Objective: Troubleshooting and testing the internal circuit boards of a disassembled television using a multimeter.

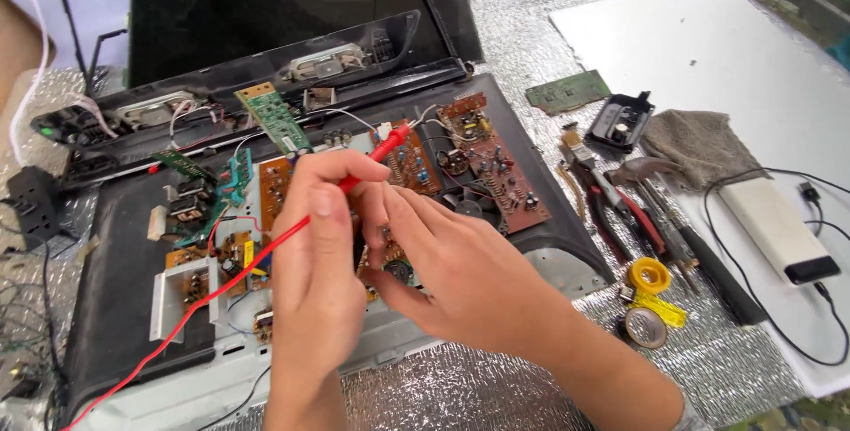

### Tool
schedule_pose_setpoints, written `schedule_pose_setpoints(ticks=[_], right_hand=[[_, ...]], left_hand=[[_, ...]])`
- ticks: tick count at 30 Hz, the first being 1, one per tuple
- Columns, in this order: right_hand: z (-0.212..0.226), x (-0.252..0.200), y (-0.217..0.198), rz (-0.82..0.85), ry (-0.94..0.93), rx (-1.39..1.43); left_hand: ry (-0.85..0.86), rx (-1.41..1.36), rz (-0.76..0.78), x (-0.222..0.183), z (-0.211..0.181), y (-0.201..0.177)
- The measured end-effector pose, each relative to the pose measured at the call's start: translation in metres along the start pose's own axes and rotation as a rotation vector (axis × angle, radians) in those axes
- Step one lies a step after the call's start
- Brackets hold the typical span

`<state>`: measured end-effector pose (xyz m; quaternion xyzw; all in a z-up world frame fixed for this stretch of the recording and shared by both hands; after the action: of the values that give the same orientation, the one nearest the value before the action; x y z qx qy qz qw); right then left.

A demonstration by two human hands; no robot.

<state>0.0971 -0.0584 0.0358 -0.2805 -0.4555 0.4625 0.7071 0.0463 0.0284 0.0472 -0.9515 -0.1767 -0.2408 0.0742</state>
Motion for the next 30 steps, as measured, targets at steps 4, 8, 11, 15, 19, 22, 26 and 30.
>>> schedule_pose_setpoints(ticks=[4, 8, 11, 15, 19, 22, 26, 30], right_hand=[[-0.004, -0.004, 0.018, 0.013, 0.06, -0.024], [-0.007, -0.007, 0.015, 0.021, 0.08, 0.025], [-0.014, -0.009, 0.011, 0.008, 0.131, 0.014], [-0.019, -0.011, -0.006, -0.017, 0.095, -0.141], [-0.031, -0.017, -0.024, -0.015, 0.169, -0.263], [-0.044, -0.026, -0.027, -0.041, 0.192, -0.374], [-0.059, -0.018, -0.015, 0.086, 0.271, -0.38], [-0.073, -0.008, 0.015, 0.322, 0.191, -0.358]], left_hand=[[-0.065, 0.098, 0.015, -0.002, -0.003, -0.001], [-0.086, 0.161, 0.037, -0.001, -0.009, 0.0], [-0.082, 0.181, 0.056, 0.001, -0.009, 0.002], [-0.088, 0.198, 0.142, 0.003, -0.012, 0.005], [-0.024, 0.2, 0.179, 0.004, -0.016, 0.003], [-0.034, 0.293, 0.142, 0.004, -0.02, -0.003], [-0.126, 0.344, 0.095, 0.006, -0.018, -0.012], [-0.203, 0.56, 0.069, 0.012, -0.01, -0.014]])
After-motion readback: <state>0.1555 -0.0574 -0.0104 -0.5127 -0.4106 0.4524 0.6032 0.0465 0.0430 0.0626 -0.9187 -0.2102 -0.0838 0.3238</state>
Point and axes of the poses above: each hand's wrist, its own x-axis towards the middle knuckle, its own y-axis out of the palm, z = x × y, the point moved 7 cm from there along x, towards the middle knuckle, and after that the axes turned 10 degrees about z, right-handed, at the moved point
